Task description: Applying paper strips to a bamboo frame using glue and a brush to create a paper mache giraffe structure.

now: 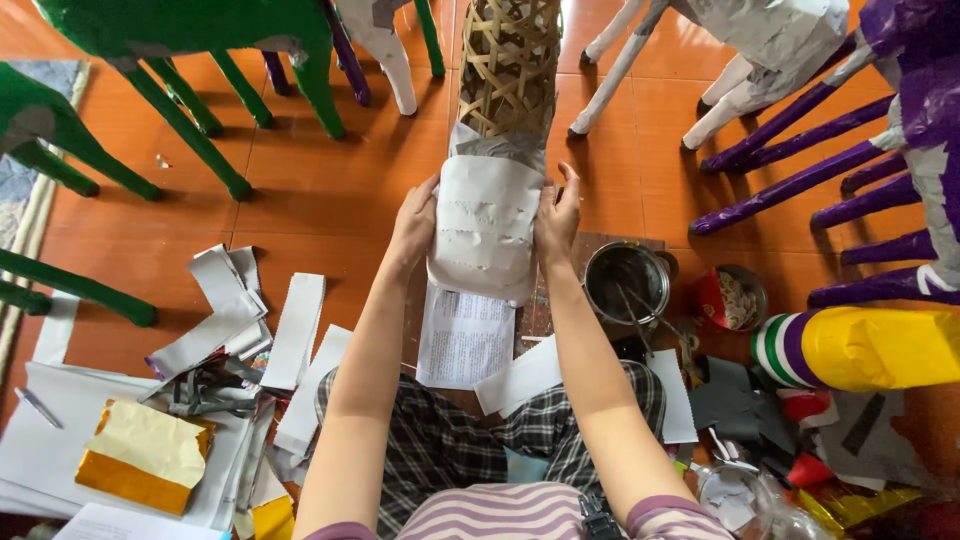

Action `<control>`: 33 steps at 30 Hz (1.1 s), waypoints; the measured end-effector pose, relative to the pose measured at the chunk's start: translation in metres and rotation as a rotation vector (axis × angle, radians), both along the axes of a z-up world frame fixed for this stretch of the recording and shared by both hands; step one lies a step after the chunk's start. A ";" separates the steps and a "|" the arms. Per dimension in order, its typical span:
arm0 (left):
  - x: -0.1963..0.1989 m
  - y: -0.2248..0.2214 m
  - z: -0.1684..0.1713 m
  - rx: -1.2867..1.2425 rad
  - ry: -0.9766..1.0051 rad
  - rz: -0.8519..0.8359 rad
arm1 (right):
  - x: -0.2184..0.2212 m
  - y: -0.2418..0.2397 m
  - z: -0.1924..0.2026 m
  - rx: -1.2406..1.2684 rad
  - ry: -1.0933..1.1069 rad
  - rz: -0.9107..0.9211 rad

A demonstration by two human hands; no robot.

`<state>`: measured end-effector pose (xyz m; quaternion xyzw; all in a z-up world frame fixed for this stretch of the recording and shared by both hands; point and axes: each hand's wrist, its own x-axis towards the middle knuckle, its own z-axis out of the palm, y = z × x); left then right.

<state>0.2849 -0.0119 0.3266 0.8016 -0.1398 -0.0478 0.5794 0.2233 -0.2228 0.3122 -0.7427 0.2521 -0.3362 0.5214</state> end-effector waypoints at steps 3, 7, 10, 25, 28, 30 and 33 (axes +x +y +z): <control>0.000 0.001 -0.008 -0.189 -0.021 -0.076 | -0.018 0.027 0.035 0.074 0.016 0.109; -0.029 0.006 0.036 -0.398 0.241 -0.119 | -0.049 0.075 0.119 0.577 0.190 0.225; -0.031 0.005 0.038 -0.399 0.262 -0.141 | -0.027 0.048 0.068 0.596 0.275 0.188; -0.032 0.003 0.038 -0.304 0.134 -0.202 | -0.033 0.014 -0.011 0.577 -0.247 0.496; -0.030 -0.003 0.043 -0.268 0.168 -0.255 | -0.048 0.024 0.000 0.667 -0.246 0.619; -0.019 -0.001 0.024 -0.241 0.193 -0.261 | -0.025 0.015 -0.045 0.907 -0.311 0.656; -0.004 0.003 0.007 -0.278 0.190 -0.222 | 0.014 -0.032 -0.117 1.634 -0.870 0.669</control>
